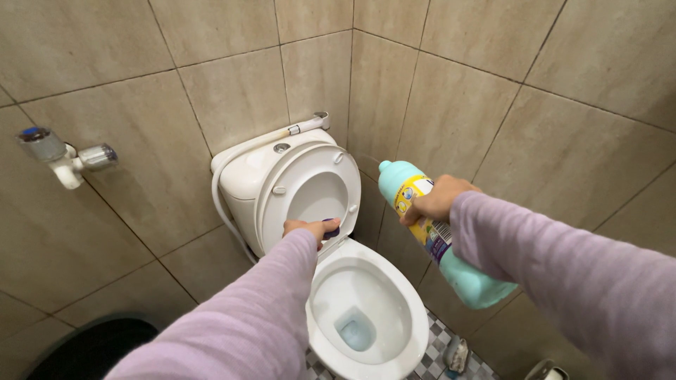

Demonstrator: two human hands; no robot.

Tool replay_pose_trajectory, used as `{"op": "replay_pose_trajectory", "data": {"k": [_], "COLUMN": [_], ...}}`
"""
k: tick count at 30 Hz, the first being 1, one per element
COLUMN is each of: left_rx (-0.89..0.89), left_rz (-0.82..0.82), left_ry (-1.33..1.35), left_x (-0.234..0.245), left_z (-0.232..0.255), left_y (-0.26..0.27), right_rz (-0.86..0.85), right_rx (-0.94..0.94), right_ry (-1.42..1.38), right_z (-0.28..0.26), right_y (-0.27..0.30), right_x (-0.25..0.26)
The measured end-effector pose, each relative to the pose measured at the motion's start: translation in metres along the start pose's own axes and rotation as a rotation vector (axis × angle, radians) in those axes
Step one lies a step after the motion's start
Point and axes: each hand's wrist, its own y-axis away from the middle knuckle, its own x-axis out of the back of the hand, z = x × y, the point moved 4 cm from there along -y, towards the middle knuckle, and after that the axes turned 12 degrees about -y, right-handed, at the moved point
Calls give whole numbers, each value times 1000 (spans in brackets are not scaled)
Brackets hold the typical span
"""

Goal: The person pours liquid from a bottle into a toilet, applies cleaning product from a packet onto a child's potty chair, and then scrubs and rinses the chair.

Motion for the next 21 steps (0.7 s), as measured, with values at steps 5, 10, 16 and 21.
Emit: {"op": "replay_pose_trajectory", "data": {"k": [5, 10, 16, 21], "left_rx": [20, -14, 46, 47], "left_rz": [22, 15, 43, 10], "left_ry": [14, 3, 28, -29], "left_x": [1, 2, 1, 3], "left_z": [-2, -4, -8, -15], "left_y": [4, 3, -2, -8], "right_rz": [9, 13, -116, -120], "right_rx": [7, 34, 73, 66], "right_ry": [-2, 26, 27, 123], "right_z": [1, -1, -13, -17], "right_y": [-8, -19, -40, -49], "right_x": [3, 7, 5, 0]}}
